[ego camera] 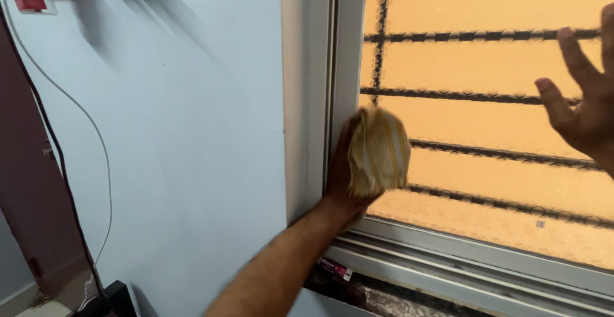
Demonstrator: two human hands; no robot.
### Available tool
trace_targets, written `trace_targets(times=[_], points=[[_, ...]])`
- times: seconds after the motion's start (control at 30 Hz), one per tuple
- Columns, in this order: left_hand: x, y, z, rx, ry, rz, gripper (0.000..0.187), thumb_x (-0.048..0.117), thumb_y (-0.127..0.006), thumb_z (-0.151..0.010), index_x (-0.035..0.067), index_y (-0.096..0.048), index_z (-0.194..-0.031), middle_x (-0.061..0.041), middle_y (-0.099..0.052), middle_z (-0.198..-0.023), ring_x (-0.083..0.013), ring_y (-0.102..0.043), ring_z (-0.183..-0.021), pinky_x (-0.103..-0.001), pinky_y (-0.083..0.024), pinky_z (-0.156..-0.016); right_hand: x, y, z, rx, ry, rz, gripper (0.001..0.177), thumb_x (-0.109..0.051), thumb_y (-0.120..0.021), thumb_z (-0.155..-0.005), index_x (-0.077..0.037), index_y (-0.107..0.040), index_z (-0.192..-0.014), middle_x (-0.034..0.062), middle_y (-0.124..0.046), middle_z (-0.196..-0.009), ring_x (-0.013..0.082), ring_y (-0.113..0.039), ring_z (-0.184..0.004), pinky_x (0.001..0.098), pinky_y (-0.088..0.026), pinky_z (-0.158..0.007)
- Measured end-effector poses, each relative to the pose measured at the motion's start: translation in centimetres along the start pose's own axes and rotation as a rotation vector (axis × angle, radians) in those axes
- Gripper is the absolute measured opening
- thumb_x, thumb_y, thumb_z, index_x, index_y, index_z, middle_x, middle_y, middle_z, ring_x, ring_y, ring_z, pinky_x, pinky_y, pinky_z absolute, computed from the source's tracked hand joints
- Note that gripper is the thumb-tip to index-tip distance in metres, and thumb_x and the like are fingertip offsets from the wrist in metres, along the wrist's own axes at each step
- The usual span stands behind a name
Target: The person wipes the window frame and sill using a cloth. They clean the vertical side, horizontal bottom, and upper sections of the frame in a repetitive manner.
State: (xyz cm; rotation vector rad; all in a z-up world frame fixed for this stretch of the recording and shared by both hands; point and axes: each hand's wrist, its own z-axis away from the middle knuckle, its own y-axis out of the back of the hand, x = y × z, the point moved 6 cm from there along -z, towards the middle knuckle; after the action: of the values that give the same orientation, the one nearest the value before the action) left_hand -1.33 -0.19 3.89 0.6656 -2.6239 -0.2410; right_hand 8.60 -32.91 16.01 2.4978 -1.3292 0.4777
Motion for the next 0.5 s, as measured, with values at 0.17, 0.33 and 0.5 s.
trace_targets(times=[0.17,0.33,0.5], points=[[0.6,-2.9,2.9,-0.425,-0.425,-1.062,0.070,0.046,-0.065,-0.081,0.019,-0.055,-0.145,-0.016,-0.048,-0.151,-0.0342,-0.040,-0.141,-0.051,-0.033,-0.118,-1.5,2.2,-0.5,-0.057,-0.040,0.115,0.053,-0.037,-0.063,-0.113,-0.001,-0.057,-0.151,0.0339,-0.033,-0.167,0.0463,-0.028,-0.159,0.0626,-0.028,-0.130],[-0.8,-0.6,8.3,-0.705,-0.499,-0.983,0.019,0.023,-0.064,-0.090,0.012,-0.076,-0.101,-0.009,-0.063,-0.127,-0.0283,-0.054,-0.129,-0.048,-0.041,-0.114,-4.0,4.7,-2.5,-0.036,-0.120,-0.128,0.058,-0.044,-0.052,-0.107,-0.002,-0.057,-0.147,0.0340,-0.035,-0.164,0.0488,-0.025,-0.156,0.0723,-0.012,-0.123],[-1.6,-2.9,8.8,-0.705,-0.318,-0.854,0.012,0.015,-0.066,-0.086,0.013,-0.077,-0.089,-0.012,-0.067,-0.120,-0.0274,-0.060,-0.108,-0.044,-0.050,-0.095,-4.7,5.2,-2.9,-0.049,-0.135,-0.142,0.057,-0.045,-0.051,-0.106,-0.004,-0.056,-0.146,0.0324,-0.034,-0.164,0.0459,-0.023,-0.156,0.0718,-0.010,-0.124]])
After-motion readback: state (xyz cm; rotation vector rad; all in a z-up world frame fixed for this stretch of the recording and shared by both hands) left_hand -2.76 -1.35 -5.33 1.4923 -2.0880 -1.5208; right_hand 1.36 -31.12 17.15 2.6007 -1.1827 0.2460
